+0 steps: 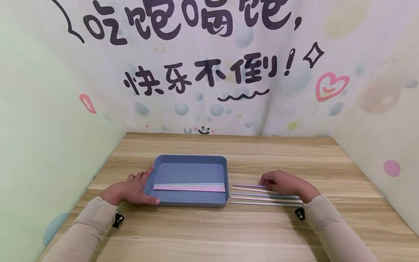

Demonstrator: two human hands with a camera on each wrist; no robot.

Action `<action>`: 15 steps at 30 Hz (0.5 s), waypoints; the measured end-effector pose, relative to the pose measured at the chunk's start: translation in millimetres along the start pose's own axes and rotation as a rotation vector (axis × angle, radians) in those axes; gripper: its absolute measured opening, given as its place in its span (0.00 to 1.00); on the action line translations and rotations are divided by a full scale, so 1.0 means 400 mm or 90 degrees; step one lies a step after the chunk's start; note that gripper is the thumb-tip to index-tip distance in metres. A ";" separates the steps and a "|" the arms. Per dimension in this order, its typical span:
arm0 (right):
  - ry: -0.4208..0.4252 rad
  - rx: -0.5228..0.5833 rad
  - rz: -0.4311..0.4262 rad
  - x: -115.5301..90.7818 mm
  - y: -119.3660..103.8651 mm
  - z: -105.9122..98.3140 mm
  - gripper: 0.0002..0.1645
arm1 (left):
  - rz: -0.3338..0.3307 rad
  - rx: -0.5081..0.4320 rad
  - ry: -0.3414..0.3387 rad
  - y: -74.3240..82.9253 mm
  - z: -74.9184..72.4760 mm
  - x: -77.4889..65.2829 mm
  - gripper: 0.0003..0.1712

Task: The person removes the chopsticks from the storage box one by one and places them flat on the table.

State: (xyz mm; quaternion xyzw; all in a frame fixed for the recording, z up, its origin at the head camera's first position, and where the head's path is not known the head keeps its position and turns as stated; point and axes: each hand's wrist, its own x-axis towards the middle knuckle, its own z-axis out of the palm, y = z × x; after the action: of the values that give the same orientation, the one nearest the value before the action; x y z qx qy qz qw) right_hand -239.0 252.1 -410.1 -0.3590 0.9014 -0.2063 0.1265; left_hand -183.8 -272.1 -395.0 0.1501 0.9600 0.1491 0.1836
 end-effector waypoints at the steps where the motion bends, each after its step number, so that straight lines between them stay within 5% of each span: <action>1: -0.001 0.000 0.001 0.000 0.000 0.000 0.16 | 0.000 -0.001 0.000 -0.001 0.000 0.000 0.74; 15: -0.003 -0.015 -0.005 0.003 0.001 -0.002 0.12 | -0.002 -0.011 -0.004 0.000 -0.002 -0.002 0.74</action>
State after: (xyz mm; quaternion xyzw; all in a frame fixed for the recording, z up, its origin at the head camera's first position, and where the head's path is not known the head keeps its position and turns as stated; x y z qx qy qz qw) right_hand -240.5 251.7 -409.6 -0.3647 0.9020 -0.1952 0.1239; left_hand -183.4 -272.5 -394.1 0.1474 0.9583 0.1568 0.1881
